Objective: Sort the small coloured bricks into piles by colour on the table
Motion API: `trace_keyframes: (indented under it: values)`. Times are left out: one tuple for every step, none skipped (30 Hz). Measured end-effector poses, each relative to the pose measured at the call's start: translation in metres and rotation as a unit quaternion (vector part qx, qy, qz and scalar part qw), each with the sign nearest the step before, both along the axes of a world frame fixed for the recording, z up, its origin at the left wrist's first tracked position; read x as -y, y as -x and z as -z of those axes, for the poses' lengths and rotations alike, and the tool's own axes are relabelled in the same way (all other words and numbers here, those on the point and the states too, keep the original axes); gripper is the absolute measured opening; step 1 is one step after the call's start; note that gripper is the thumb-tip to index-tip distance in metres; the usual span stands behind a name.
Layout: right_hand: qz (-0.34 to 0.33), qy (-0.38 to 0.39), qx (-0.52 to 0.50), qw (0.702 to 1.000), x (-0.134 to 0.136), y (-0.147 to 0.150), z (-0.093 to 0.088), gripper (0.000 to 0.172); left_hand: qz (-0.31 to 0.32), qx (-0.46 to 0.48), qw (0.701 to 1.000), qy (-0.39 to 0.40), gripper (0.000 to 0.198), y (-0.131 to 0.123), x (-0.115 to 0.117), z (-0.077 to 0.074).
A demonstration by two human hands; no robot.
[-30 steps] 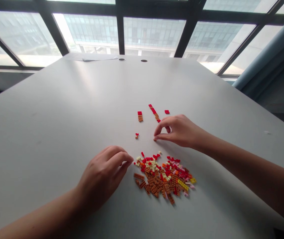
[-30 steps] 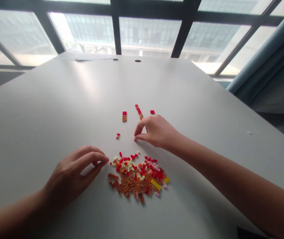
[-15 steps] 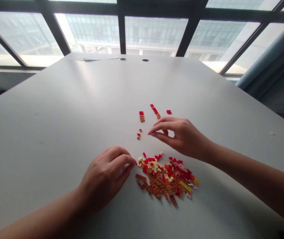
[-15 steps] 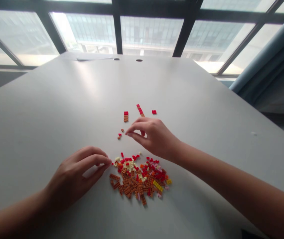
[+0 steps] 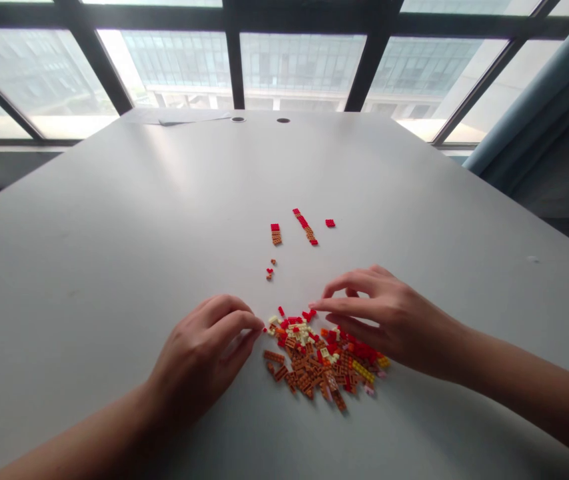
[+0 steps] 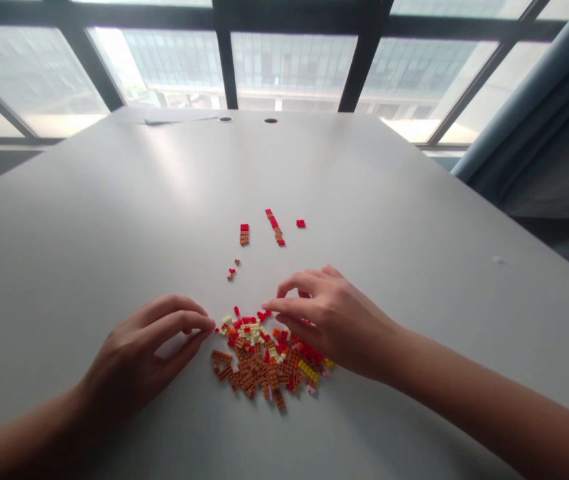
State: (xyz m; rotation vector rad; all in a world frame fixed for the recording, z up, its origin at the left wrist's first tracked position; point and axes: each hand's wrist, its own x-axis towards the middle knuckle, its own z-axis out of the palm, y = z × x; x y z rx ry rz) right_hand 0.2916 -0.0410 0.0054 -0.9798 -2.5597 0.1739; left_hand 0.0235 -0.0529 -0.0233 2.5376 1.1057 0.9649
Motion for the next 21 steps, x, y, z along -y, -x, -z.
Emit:
trace_keyframes:
  values:
    - [-0.005,-0.009,0.014,1.000,-0.0006,0.0009,-0.0004,0.022,-0.001,0.000,1.000,0.000,0.010,0.0003,0.0001,0.0000]
    - [-0.009,-0.017,0.024,1.000,-0.0013,0.0017,-0.0006,0.021,-0.001,-0.001,1.000,0.000,0.010,0.0006,0.0003,0.0001]
    - [-0.008,-0.024,0.027,0.999,-0.0018,0.0022,-0.0007,0.020,-0.002,-0.001,1.000,0.002,0.010,0.0008,0.0005,0.0001]
    - [-0.003,-0.030,0.025,0.999,-0.0021,0.0025,-0.0008,0.019,-0.001,-0.002,1.000,0.004,0.009,0.0009,0.0007,0.0002]
    - [0.004,-0.033,0.019,0.999,-0.0021,0.0027,-0.0008,0.019,-0.001,-0.002,1.000,0.005,0.009,0.0008,0.0008,0.0002]
    - [0.009,-0.033,0.011,0.999,-0.0020,0.0030,-0.0009,0.018,-0.001,-0.002,1.000,0.005,0.009,0.0006,0.0009,0.0000]
    - [0.010,-0.031,0.005,0.999,-0.0016,0.0034,-0.0009,0.017,-0.002,-0.002,1.000,0.004,0.009,0.0004,0.0010,-0.0002]
    - [0.007,-0.028,0.000,1.000,-0.0012,0.0038,-0.0009,0.017,-0.002,-0.002,1.000,0.003,0.009,0.0001,0.0010,-0.0006]
    - [0.000,-0.025,-0.003,1.000,-0.0008,0.0043,-0.0007,0.017,-0.002,-0.002,1.000,0.003,0.009,-0.0002,0.0010,-0.0010]
    - [-0.008,-0.021,-0.003,1.000,-0.0004,0.0048,-0.0003,0.017,-0.002,-0.002,1.000,0.002,0.009,-0.0004,0.0008,-0.0014]
    - [-0.014,-0.018,-0.002,1.000,0.0000,0.0051,0.0002,0.017,-0.003,-0.002,1.000,0.002,0.009,-0.0005,0.0007,-0.0017]
    - [-0.015,-0.017,-0.002,1.000,0.0002,0.0052,0.0010,0.017,-0.003,-0.001,1.000,0.002,0.008,-0.0006,0.0005,-0.0020]
    - [-0.013,-0.016,-0.005,1.000,0.0003,0.0051,0.0017,0.018,-0.003,-0.001,1.000,0.002,0.008,-0.0005,0.0004,-0.0021]
    - [-0.008,-0.016,-0.010,1.000,0.0003,0.0048,0.0024,0.018,-0.002,0.000,1.000,0.001,0.009,-0.0003,0.0002,-0.0022]
    - [-0.003,-0.015,-0.016,1.000,0.0002,0.0044,0.0028,0.018,0.000,0.000,1.000,0.000,0.009,-0.0001,0.0002,-0.0021]
    - [0.001,-0.015,-0.021,1.000,0.0000,0.0042,0.0030,0.018,0.000,0.000,1.000,0.000,0.009,0.0001,0.0002,-0.0020]
    - [0.003,-0.014,-0.022,1.000,-0.0003,0.0042,0.0027,0.018,0.000,-0.001,1.000,0.000,0.009,0.0002,0.0002,-0.0018]
    - [0.004,-0.013,-0.021,1.000,-0.0007,0.0045,0.0021,0.018,0.000,-0.002,1.000,0.000,0.009,0.0002,0.0003,-0.0017]
    - [0.003,-0.013,-0.019,1.000,-0.0011,0.0053,0.0013,0.018,-0.002,-0.002,1.000,-0.001,0.009,0.0001,0.0003,-0.0017]
    - [0.001,-0.013,-0.018,1.000,-0.0016,0.0064,0.0005,0.018,-0.003,-0.003,1.000,0.000,0.009,-0.0001,0.0004,-0.0017]
    - [-0.001,-0.013,-0.016,1.000,-0.0021,0.0076,-0.0001,0.018,-0.004,-0.004,1.000,0.000,0.009,-0.0004,0.0004,-0.0019]
